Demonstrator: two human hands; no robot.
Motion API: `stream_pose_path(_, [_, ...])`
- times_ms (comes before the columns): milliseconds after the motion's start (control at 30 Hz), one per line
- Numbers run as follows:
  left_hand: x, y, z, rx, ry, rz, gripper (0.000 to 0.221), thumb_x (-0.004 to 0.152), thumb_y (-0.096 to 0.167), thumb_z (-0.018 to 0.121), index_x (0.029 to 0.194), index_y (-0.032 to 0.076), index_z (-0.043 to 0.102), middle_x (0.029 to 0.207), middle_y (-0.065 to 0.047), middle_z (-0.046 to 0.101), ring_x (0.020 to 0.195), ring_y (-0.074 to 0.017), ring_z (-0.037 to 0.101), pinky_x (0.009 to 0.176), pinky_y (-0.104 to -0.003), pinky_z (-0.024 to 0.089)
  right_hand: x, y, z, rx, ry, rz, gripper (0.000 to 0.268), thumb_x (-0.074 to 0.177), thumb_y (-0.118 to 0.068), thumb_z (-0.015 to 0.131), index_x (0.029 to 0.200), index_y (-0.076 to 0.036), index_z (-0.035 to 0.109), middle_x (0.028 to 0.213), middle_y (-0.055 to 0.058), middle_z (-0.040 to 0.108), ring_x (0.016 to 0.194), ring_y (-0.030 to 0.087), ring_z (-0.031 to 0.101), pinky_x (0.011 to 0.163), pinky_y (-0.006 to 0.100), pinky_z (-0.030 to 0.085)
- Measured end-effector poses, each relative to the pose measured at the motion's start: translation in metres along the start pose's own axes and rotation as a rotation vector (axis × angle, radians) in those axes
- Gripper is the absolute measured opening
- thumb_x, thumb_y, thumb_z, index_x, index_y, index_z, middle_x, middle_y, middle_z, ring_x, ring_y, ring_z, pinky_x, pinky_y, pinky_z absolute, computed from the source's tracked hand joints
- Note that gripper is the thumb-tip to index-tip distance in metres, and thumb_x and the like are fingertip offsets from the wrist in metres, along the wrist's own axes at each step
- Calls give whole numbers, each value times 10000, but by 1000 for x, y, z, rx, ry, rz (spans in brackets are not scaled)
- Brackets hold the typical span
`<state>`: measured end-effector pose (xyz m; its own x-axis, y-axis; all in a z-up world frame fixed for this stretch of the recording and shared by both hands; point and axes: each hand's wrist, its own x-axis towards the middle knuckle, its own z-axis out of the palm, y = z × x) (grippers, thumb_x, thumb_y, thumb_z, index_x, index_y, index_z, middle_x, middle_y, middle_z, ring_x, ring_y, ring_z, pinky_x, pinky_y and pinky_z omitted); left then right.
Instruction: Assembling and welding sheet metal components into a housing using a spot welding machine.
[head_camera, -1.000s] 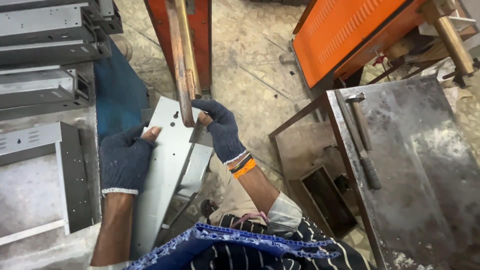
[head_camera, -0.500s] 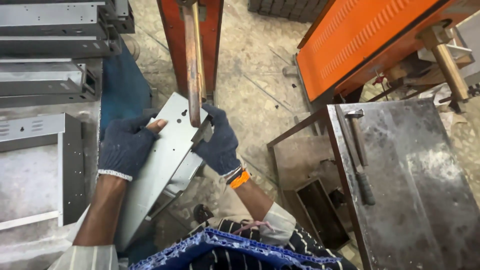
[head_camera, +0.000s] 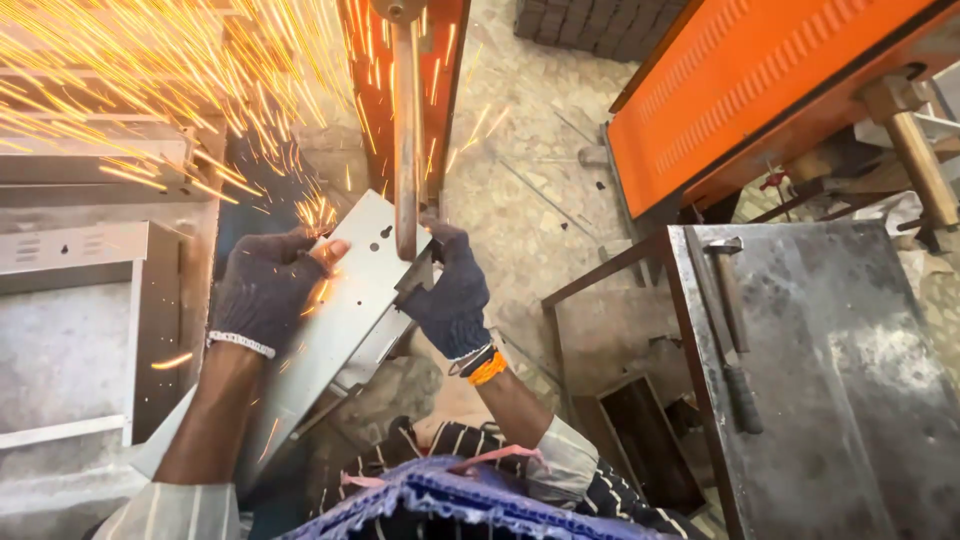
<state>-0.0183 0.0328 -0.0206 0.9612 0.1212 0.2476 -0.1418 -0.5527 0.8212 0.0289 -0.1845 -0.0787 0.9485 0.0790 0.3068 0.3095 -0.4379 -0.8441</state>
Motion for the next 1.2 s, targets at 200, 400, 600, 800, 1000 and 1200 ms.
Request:
stream_pose_path(200, [10, 42, -3, 5, 69, -326, 400, 890, 380, 747, 1140, 68, 769, 894, -137, 795, 801, -140, 714, 736, -309, 535, 15, -25, -13, 61, -27, -92, 784, 634, -166, 910, 1338, -93, 575, 1075, 80, 696, 971, 223, 709, 877, 327, 567])
stream_pose_path(400, [30, 39, 9, 6, 108, -292, 381, 894, 370, 752, 1091, 44, 775, 787, -136, 773, 671, -143, 688, 643, -331, 527, 32, -16, -19, 66, 15, -155, 782, 651, -131, 861, 1372, -94, 562, 1112, 77, 714, 1049, 220, 735, 925, 330, 591])
stream_pose_path(600, [30, 37, 9, -15, 53, -324, 375, 899, 362, 767, 1055, 23, 791, 720, -169, 753, 672, -147, 616, 627, -356, 480, 22, -28, -20, 41, 48, -127, 730, 728, -227, 935, 1337, -87, 558, 1112, 86, 712, 986, 214, 721, 878, 336, 581])
stream_pose_path(800, [32, 37, -5, 54, 6, -373, 363, 886, 385, 766, 1066, 71, 789, 732, -160, 745, 641, -182, 678, 615, -358, 516, 3, -32, -26, 158, 9, -213, 729, 788, -180, 823, 1446, -92, 521, 1297, 135, 693, 1152, 249, 715, 976, 345, 589])
stream_pose_path(1000, [36, 37, -22, 72, -38, -347, 368, 870, 395, 770, 1030, 65, 798, 741, -155, 756, 616, -217, 692, 609, -391, 524, -23, -47, -35, 7, -97, -306, 848, 812, -166, 845, 1532, -77, 405, 1364, 201, 634, 1250, 348, 655, 1017, 383, 537])
stream_pose_path(1200, [44, 36, -24, 188, -56, -352, 394, 857, 414, 794, 1017, 54, 801, 755, -173, 749, 625, -224, 700, 643, -379, 534, -26, -53, -39, 115, -150, -163, 852, 783, -70, 738, 1563, -114, 400, 1370, 200, 654, 1273, 346, 669, 1025, 394, 544])
